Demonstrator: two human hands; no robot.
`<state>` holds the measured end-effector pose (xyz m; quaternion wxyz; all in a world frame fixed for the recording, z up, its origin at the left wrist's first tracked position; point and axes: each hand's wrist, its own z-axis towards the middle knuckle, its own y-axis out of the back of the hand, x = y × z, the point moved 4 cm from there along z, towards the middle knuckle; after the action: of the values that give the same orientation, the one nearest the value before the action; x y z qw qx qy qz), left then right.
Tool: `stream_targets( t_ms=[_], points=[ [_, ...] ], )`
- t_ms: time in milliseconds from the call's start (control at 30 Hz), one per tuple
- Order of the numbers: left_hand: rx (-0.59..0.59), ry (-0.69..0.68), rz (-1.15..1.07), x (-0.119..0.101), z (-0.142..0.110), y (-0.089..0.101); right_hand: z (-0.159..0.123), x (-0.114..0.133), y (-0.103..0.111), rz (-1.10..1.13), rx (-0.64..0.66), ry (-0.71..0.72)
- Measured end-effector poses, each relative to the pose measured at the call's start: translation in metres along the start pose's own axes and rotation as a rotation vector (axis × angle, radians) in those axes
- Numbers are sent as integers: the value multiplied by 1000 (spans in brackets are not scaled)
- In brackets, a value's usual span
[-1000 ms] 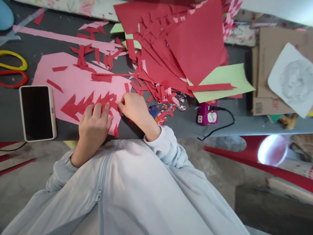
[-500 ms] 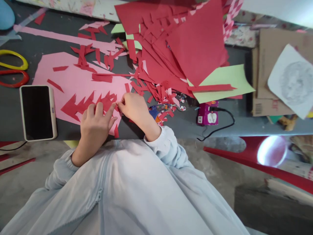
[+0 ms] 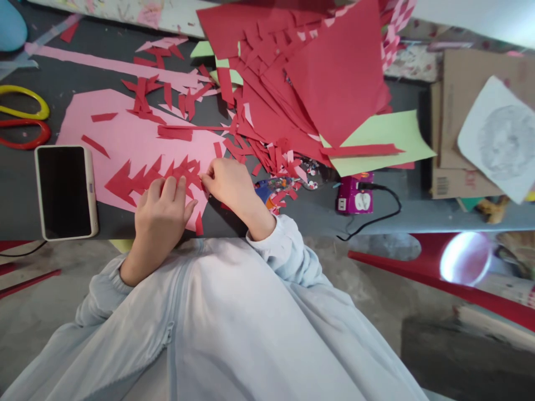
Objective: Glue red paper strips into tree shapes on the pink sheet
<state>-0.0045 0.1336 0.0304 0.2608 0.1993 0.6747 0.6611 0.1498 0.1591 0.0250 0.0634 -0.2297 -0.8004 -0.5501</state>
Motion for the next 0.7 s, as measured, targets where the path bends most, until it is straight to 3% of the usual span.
stream_targets(
  t_ms=[333,700],
  points=[
    [31,-41,33,1,-1,4,0,-1,-1,21,-13,10],
    [146,-63,6,-1,-3,4,1,-1,-1,11,-17,14]
  ],
)
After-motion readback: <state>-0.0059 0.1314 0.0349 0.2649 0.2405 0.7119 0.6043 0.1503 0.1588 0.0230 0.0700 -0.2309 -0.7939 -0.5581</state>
